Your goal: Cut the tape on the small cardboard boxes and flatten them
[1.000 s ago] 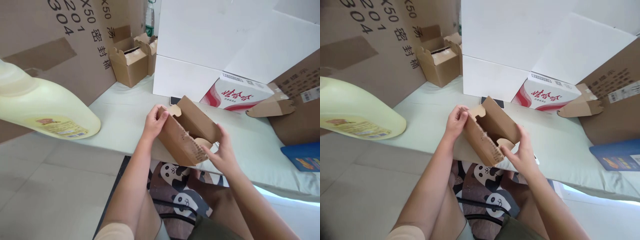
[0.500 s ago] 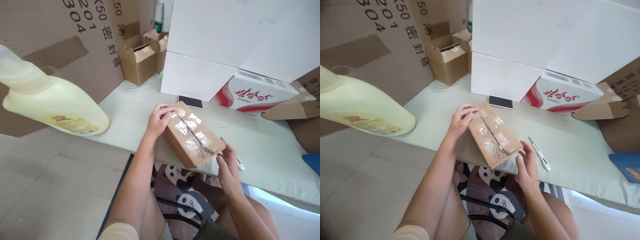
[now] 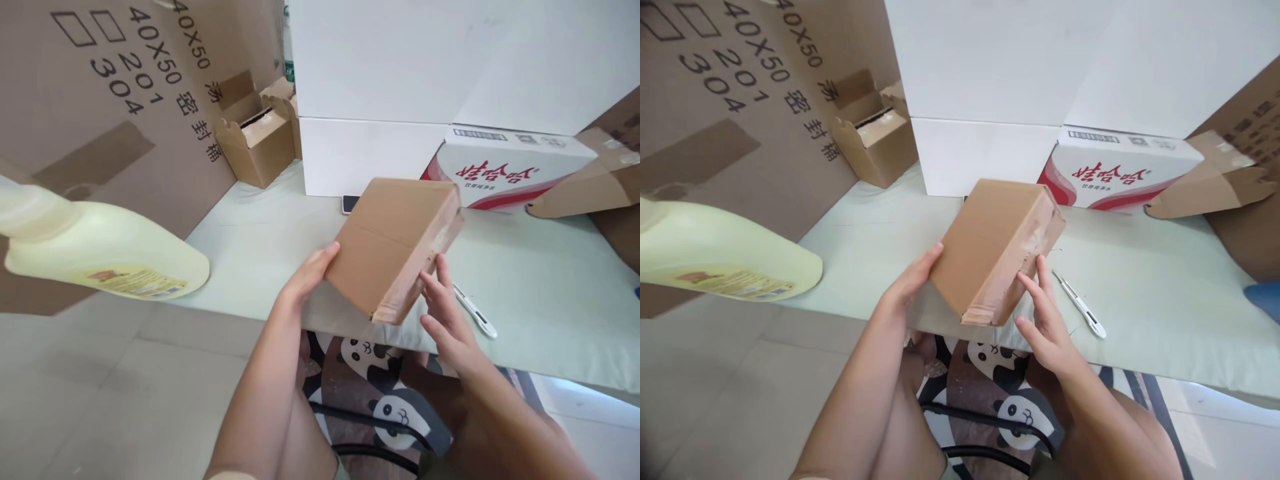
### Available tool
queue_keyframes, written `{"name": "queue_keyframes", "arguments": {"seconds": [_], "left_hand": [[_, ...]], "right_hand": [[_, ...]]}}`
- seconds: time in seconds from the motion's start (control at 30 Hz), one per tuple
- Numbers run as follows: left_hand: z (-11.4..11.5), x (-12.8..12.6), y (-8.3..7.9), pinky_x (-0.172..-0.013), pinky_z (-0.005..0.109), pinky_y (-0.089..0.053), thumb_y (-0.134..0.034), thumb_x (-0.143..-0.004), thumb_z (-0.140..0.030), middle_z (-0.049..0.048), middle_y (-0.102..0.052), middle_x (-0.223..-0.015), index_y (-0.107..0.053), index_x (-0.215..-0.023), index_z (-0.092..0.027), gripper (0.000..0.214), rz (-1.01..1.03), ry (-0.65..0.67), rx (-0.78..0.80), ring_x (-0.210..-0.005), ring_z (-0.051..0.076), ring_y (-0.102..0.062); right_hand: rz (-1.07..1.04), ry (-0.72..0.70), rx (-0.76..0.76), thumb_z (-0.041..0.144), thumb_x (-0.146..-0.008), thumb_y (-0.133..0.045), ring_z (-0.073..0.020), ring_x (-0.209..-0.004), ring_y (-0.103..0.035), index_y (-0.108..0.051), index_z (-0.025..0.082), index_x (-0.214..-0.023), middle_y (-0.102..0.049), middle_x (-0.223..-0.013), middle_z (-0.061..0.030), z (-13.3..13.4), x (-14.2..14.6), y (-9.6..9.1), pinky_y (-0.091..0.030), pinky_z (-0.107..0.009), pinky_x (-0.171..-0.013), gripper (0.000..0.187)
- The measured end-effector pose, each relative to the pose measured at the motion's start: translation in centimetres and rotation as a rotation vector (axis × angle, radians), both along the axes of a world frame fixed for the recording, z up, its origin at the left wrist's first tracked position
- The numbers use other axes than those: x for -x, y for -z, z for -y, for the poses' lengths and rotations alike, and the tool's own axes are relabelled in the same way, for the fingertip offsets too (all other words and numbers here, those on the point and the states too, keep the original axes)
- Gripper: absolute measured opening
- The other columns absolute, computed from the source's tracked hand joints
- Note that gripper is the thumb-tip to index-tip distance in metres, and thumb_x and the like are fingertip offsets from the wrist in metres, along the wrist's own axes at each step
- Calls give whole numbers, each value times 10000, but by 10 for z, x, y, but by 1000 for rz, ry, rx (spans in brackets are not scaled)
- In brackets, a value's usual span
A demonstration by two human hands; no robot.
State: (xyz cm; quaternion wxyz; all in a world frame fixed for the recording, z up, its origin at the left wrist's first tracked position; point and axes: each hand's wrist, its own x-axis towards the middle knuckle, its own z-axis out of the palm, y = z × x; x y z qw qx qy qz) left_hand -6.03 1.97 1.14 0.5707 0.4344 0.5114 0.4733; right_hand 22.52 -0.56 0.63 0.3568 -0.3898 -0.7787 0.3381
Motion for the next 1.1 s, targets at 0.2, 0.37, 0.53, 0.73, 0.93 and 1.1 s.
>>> {"name": "queue_keyframes", "arguments": {"seconds": [0.2, 0.37, 0.53, 0.73, 0.93, 1.1], "left_hand": [[0, -20, 7, -982, 419, -482, -743, -713, -497, 61, -676, -1278, -658, -1199, -302, 531, 155, 180, 98, -1238, 306, -581], [-3, -27, 6, -904, 418, -500, -728, -655, -528, 87, -734, -1090, -662, -1105, -206, 557, 440, -15, 263, -1050, 319, -666], [-14, -28, 8, -679, 368, -549, -719, -622, -431, 81, -759, -802, -716, -877, -163, 370, 466, -161, 472, -714, 263, -702], [-16, -34, 11, -604, 334, -580, -698, -638, -428, 28, -762, -743, -718, -801, -204, 277, 551, -279, 266, -650, 238, -710], [-17, -30, 18, -586, 344, -591, -715, -633, -392, 27, -762, -736, -718, -803, -215, 245, 496, -236, 238, -670, 259, -720], [-14, -22, 23, -648, 365, -599, -707, -678, -390, 43, -775, -829, -719, -884, -217, 269, 480, -122, 262, -733, 269, -727]], "right_hand": [[-242, 33, 151, 515, -933, -503, -310, -1523, -165, -395, 339, -1458, -161, -1664, -62, -16, -14, 26, -307, -569, -1167, 564], [-431, -85, 272, 540, -945, -451, -319, -1419, -401, -558, 319, -1263, -260, -1627, -64, -14, -27, 26, -434, -502, -1075, 401], [-123, 62, 72, 385, -938, -493, -283, -1191, -593, -646, 225, -1044, -587, -1344, -141, -24, -44, 7, -507, -421, -919, 245], [546, 647, 1, 318, -849, -538, -338, -956, -603, -615, 138, -1137, -652, -1051, -175, -45, -87, 19, -466, -469, -817, 348], [555, 506, 215, 305, -906, -440, -256, -809, -591, -596, 181, -913, -655, -878, -119, -45, -102, 19, -423, -350, -675, 199], [34, 328, 310, 349, -887, -467, -152, -584, -506, -581, 187, -1042, -612, -720, -4, -35, -86, 1, -378, -276, -570, 252]]}}
